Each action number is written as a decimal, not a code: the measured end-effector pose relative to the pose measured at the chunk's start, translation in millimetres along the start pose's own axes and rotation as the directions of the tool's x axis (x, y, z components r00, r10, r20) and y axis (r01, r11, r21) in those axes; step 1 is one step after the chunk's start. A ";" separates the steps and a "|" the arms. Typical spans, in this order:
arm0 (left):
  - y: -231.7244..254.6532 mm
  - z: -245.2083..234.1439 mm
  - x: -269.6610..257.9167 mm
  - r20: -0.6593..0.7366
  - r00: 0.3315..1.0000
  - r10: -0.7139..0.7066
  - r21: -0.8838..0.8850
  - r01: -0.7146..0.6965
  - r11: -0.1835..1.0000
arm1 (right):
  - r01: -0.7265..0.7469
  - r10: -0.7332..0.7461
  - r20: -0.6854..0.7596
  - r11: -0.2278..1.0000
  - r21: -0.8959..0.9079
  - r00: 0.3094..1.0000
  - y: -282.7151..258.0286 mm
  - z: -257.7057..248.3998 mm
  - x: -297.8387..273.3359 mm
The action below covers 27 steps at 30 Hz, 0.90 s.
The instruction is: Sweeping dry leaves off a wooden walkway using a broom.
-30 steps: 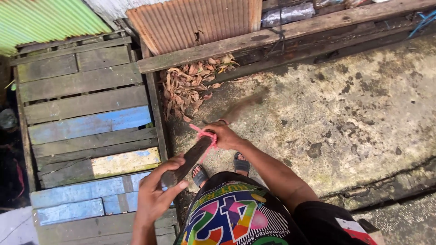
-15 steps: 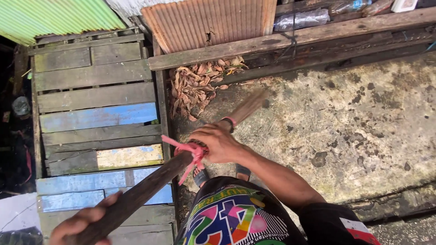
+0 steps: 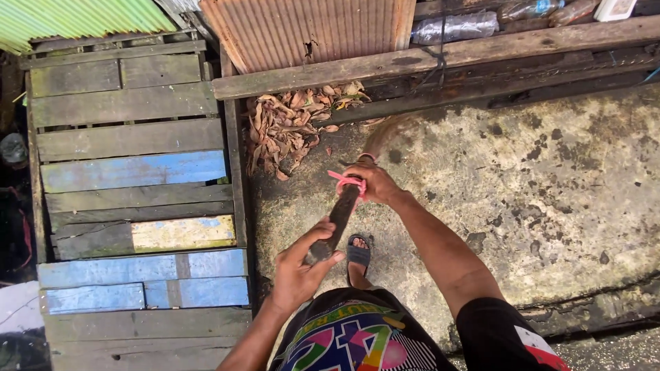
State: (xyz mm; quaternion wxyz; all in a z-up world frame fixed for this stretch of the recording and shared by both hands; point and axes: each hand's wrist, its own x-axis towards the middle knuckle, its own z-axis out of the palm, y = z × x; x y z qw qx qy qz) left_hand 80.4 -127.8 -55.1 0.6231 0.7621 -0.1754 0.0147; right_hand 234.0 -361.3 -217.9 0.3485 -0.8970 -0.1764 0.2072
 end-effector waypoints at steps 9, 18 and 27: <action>95.2 -81.1 -41.1 -0.214 0.975 -0.053 -0.026 0.049 0.998 | 0.437 -0.442 -0.151 0.897 -0.067 0.884 -88.3 28.2 -5.1; 85.8 -88.3 -48.1 -0.169 0.985 -0.020 -0.086 0.006 0.996 | 0.446 -0.482 -0.271 0.875 -0.187 0.833 -76.2 -14.4 -50.0; 22.8 -53.5 -30.2 -0.114 0.991 -0.065 -0.027 0.062 0.998 | 0.368 -0.377 -0.156 0.926 -0.083 0.913 -40.2 39.1 12.8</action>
